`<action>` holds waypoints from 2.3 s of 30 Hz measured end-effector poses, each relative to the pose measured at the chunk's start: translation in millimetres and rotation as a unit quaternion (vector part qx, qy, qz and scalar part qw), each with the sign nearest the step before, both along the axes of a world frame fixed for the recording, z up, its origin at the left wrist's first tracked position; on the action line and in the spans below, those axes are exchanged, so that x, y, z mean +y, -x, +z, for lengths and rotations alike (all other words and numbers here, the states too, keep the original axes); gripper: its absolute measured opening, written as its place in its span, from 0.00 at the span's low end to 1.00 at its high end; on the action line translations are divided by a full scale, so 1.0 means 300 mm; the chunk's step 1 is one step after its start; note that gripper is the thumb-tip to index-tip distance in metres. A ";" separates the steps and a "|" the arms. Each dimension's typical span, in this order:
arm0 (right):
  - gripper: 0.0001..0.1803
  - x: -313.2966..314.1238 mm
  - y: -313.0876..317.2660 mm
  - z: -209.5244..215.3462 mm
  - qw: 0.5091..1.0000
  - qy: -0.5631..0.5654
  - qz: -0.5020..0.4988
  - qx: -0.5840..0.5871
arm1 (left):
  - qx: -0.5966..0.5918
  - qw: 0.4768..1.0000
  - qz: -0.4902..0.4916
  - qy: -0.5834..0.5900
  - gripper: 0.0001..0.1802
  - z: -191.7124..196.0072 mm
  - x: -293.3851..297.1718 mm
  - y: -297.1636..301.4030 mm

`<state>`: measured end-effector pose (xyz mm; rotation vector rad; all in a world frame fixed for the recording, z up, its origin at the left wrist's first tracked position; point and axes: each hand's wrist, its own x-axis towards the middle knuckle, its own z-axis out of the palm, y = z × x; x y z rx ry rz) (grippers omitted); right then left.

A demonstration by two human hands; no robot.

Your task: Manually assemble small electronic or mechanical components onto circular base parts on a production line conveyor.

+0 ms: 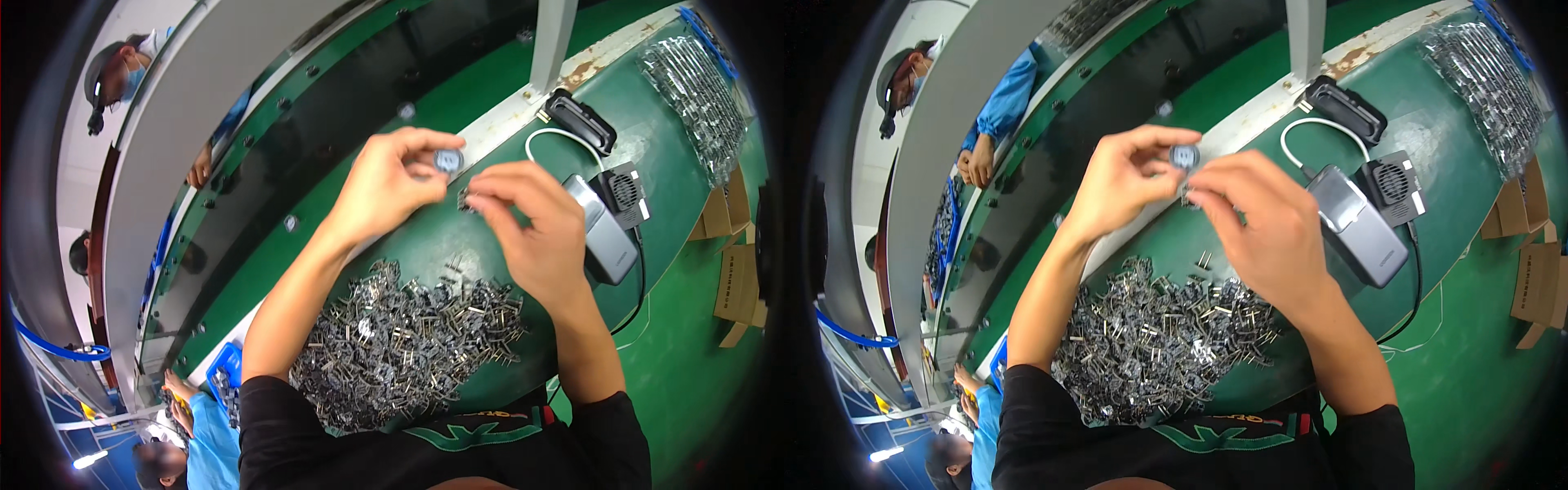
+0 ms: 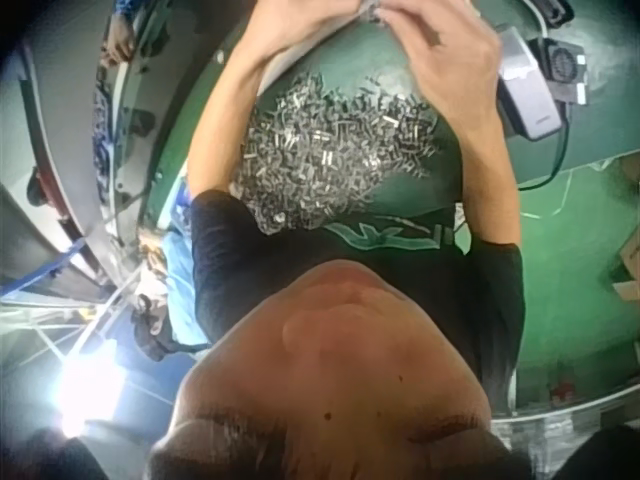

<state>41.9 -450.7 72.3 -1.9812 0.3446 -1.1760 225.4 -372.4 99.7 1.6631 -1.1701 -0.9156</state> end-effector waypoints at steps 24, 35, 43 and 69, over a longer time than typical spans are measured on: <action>0.11 0.045 0.011 -0.025 0.937 0.124 0.197 0.260 | -0.138 0.973 0.176 -0.055 0.14 -0.047 0.252 -0.224; 0.02 0.048 0.004 -0.081 0.903 0.166 0.235 0.318 | -0.230 0.943 0.221 -0.094 0.16 -0.167 0.230 -0.512; 0.13 0.013 0.049 -0.061 0.871 0.131 0.272 0.389 | -0.413 0.899 0.143 -0.038 0.16 -0.073 -0.151 -0.264; 0.07 0.059 -0.009 0.004 0.986 -0.150 0.066 0.032 | 0.387 0.919 0.066 -0.042 0.26 0.054 0.224 0.044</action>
